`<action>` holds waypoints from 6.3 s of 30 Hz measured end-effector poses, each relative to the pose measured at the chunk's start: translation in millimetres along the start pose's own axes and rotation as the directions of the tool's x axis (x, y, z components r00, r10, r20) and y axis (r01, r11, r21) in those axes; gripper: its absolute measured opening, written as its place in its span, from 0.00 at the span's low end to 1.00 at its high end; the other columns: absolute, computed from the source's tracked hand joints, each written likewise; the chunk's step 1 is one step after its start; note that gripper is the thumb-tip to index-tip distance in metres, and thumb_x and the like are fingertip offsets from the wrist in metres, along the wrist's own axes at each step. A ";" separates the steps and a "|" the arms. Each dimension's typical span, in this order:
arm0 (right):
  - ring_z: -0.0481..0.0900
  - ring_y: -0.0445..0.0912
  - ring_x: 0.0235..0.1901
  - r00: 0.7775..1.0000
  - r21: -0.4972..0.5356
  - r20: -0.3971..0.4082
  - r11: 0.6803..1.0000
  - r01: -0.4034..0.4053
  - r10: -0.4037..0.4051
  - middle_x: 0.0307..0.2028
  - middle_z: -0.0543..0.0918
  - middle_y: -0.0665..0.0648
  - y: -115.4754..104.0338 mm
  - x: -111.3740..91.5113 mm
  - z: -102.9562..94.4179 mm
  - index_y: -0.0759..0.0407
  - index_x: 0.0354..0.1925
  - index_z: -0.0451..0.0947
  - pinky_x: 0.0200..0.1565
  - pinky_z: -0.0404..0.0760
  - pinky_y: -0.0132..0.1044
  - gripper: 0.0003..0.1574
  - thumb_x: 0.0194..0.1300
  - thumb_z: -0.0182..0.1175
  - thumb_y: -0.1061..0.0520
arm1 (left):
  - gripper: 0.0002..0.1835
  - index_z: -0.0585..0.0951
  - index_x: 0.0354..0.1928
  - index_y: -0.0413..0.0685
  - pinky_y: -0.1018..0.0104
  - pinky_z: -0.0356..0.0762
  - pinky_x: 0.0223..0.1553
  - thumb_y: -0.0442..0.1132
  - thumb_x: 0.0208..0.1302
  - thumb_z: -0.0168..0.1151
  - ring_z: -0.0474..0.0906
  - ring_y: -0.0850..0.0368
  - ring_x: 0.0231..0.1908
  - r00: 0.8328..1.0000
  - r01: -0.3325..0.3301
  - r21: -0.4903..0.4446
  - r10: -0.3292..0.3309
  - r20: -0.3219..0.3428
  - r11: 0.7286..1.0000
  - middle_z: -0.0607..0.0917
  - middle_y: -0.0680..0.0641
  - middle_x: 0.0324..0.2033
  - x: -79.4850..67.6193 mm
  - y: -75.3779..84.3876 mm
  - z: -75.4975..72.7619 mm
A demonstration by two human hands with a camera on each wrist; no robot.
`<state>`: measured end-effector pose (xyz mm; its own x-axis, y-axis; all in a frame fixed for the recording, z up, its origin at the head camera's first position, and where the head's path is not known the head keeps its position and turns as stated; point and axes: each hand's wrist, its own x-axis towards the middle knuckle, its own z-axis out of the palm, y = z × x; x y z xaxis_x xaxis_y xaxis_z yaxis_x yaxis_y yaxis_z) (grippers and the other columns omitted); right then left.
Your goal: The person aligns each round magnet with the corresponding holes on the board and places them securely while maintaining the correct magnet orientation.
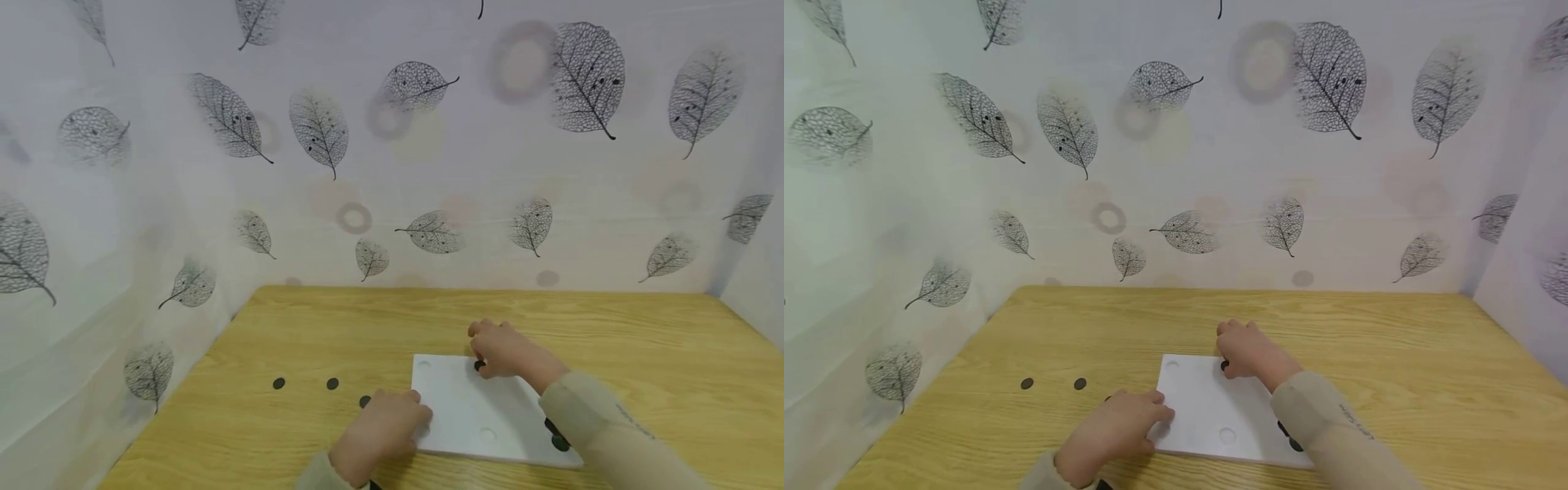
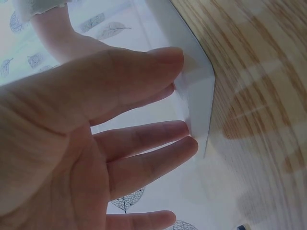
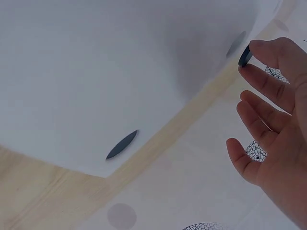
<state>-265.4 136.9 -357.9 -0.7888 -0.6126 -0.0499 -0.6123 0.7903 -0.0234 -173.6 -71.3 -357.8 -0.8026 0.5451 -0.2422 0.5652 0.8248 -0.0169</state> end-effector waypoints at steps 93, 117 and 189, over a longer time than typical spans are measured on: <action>0.73 0.49 0.37 0.861 0.028 -0.482 0.980 0.198 -0.160 0.40 0.75 0.55 -9.8 -94.8 -9.0 0.51 0.29 0.74 0.35 0.71 0.49 0.13 0.43 0.66 0.60 | 0.13 0.80 0.34 0.59 0.62 0.70 0.31 0.45 0.43 0.70 0.64 0.66 0.24 0.999 -0.011 0.019 0.012 -0.033 1.000 0.72 0.59 0.23 0.3 2.9 -0.1; 0.72 0.46 0.41 0.903 0.012 -0.413 0.990 0.139 -0.121 0.43 0.73 0.47 4.9 -140.9 8.1 0.51 0.45 0.76 0.37 0.71 0.45 0.25 0.47 0.66 0.47 | 0.13 0.80 0.33 0.59 0.62 0.70 0.32 0.45 0.42 0.70 0.64 0.66 0.23 0.999 -0.012 0.023 0.013 -0.036 1.000 0.71 0.59 0.23 -2.1 3.1 -1.2; 0.72 0.52 0.49 0.979 0.366 0.190 0.920 -0.138 0.072 0.51 0.74 0.54 5.9 -147.2 26.2 0.46 0.47 0.76 0.46 0.71 0.48 0.24 0.49 0.64 0.46 | 0.12 0.79 0.33 0.57 0.65 0.68 0.29 0.44 0.44 0.69 0.64 0.66 0.23 0.997 -0.057 -0.007 0.056 -0.056 0.998 0.70 0.59 0.23 -2.4 -1.9 1.7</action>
<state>-151.5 232.0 -376.8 -0.8061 -0.5409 -0.2400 -0.4347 0.8165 -0.3799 -172.4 -74.5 -358.9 -0.7790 0.5982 -0.1880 0.6086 0.7935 0.0032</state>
